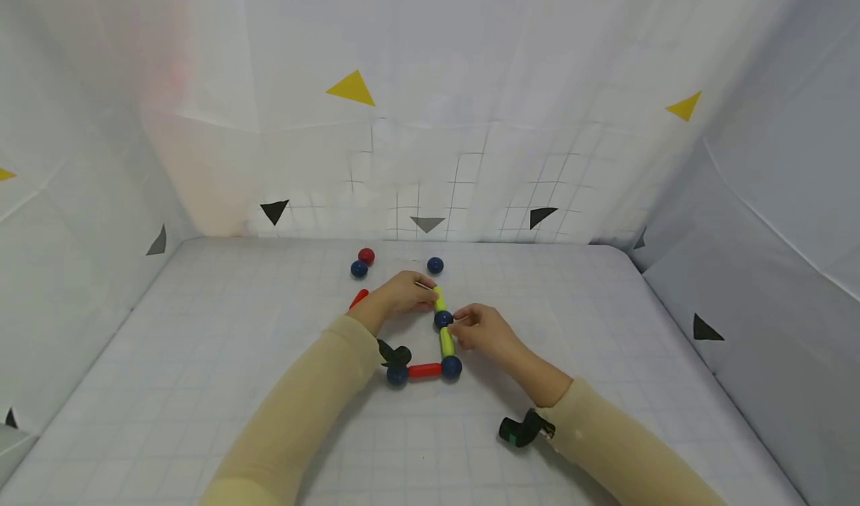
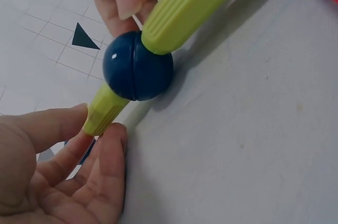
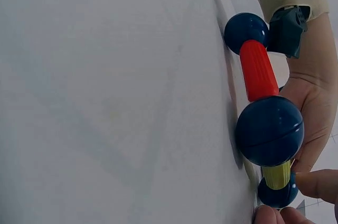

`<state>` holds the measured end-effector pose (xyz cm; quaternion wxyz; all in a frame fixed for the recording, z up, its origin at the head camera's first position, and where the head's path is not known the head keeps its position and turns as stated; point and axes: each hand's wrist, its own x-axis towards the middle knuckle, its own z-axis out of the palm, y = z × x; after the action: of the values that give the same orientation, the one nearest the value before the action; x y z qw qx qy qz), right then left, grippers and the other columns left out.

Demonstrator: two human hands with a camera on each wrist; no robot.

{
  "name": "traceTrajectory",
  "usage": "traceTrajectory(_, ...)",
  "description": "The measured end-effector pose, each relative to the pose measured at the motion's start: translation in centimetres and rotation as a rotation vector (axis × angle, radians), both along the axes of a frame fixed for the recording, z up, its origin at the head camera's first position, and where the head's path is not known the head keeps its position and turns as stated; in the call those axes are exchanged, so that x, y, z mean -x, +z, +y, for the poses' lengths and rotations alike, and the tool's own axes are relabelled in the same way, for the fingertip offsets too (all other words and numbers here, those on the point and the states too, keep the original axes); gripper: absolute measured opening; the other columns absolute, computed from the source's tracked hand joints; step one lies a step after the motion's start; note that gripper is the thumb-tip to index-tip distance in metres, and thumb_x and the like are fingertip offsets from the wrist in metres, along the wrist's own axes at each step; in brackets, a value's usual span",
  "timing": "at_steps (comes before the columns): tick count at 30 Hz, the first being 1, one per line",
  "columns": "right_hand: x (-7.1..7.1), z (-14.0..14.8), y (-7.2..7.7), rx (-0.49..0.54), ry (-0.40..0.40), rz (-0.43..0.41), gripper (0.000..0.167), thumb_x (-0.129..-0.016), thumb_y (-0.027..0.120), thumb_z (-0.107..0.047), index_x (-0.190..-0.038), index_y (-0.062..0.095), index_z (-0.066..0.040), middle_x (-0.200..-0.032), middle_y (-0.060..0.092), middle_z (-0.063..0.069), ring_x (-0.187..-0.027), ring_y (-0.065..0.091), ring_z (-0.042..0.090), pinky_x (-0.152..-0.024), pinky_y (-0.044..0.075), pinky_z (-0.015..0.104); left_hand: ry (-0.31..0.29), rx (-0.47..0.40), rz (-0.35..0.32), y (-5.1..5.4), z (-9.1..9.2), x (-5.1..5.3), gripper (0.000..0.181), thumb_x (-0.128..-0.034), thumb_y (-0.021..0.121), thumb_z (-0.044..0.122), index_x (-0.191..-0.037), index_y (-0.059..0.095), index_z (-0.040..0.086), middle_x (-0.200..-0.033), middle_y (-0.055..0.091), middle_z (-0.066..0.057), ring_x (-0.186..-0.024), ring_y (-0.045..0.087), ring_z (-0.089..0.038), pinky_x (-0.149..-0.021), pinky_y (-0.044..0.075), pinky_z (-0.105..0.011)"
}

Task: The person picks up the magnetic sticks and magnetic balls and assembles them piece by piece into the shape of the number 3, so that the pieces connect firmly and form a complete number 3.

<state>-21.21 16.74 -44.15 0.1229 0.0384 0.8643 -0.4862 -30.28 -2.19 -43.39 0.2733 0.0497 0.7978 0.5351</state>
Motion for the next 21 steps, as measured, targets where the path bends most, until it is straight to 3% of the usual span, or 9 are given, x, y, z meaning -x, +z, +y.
traceTrajectory(13, 1.2, -0.7, -0.1, -0.026, -0.002, 0.006, 0.035, -0.092, 0.074, -0.022, -0.117, 0.063, -0.002, -0.101, 0.067, 0.010, -0.076, 0.064, 0.017, -0.068, 0.054, 0.028, 0.018, 0.011, 0.034, 0.0, -0.2, 0.0, 0.030, -0.0974, 0.065, 0.014, -0.126, 0.064, 0.007, -0.116, 0.064, -0.010, -0.096, 0.063, -0.019, -0.088, 0.054, -0.028)
traceTrajectory(21, 1.4, -0.8, -0.4, -0.044, 0.002, 0.028, 0.033, -0.091, 0.075, -0.021, -0.116, 0.065, -0.001, -0.101, 0.067, 0.009, -0.076, 0.064, 0.017, -0.069, 0.056, 0.029, 0.077, 0.087, 0.151, -0.4, 0.0, 1.0, 0.026, -0.0996, 0.062, 0.022, -0.124, 0.065, 0.011, -0.105, 0.066, -0.006, -0.092, 0.059, -0.018, -0.082, 0.049, -0.027)
